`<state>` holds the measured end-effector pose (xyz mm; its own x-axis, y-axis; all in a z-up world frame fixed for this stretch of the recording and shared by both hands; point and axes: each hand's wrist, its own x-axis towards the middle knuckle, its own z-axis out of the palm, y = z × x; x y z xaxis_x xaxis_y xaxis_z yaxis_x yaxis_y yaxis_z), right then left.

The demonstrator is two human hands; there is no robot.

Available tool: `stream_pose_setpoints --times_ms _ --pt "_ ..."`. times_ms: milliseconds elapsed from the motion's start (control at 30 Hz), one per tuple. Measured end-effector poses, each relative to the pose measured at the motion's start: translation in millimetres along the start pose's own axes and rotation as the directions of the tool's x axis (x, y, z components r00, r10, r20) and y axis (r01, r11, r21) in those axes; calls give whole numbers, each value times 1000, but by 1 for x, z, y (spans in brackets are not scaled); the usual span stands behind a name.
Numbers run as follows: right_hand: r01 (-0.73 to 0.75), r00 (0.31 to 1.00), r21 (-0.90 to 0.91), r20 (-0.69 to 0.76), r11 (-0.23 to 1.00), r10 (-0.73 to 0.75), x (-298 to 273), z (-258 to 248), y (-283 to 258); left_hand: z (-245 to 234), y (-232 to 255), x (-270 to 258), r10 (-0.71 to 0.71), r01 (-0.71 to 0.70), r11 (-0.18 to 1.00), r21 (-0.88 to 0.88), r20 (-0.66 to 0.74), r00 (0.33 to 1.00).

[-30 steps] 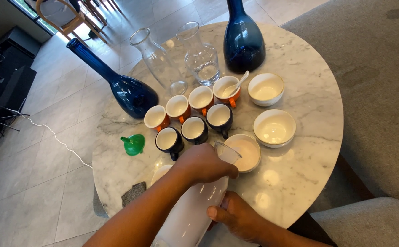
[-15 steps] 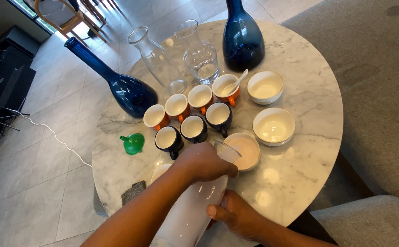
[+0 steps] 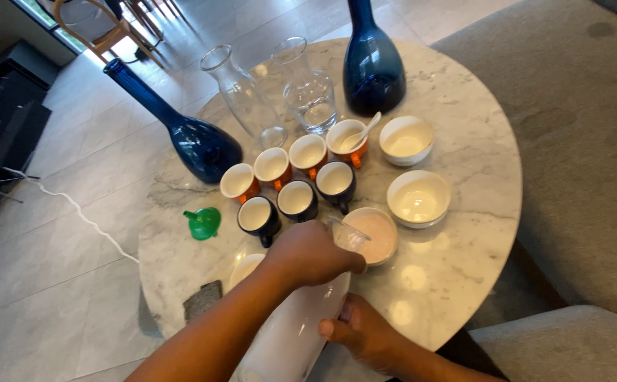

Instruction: The person opens a glass jar containing a white liquid and pours it into several small bowls arranged on a marble table. They then use a white spoon to stir the liquid in the bowls.

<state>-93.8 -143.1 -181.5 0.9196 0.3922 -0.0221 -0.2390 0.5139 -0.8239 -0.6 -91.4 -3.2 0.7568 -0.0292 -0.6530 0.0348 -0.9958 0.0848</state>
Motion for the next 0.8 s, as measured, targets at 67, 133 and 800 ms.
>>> stream_pose_setpoints --times_ms 67,133,800 --pt "5 999 -42 -36 999 -6 -2 -3 1 2 0 -3 33 -33 999 -14 -7 999" --pt "16 1000 -32 -13 999 -17 -3 -9 5 4 0 -4 43 -46 998 -40 -73 996" --pt "79 994 -100 -68 992 -86 -23 -36 -23 2 33 -20 69 -89 978 -187 -112 991"
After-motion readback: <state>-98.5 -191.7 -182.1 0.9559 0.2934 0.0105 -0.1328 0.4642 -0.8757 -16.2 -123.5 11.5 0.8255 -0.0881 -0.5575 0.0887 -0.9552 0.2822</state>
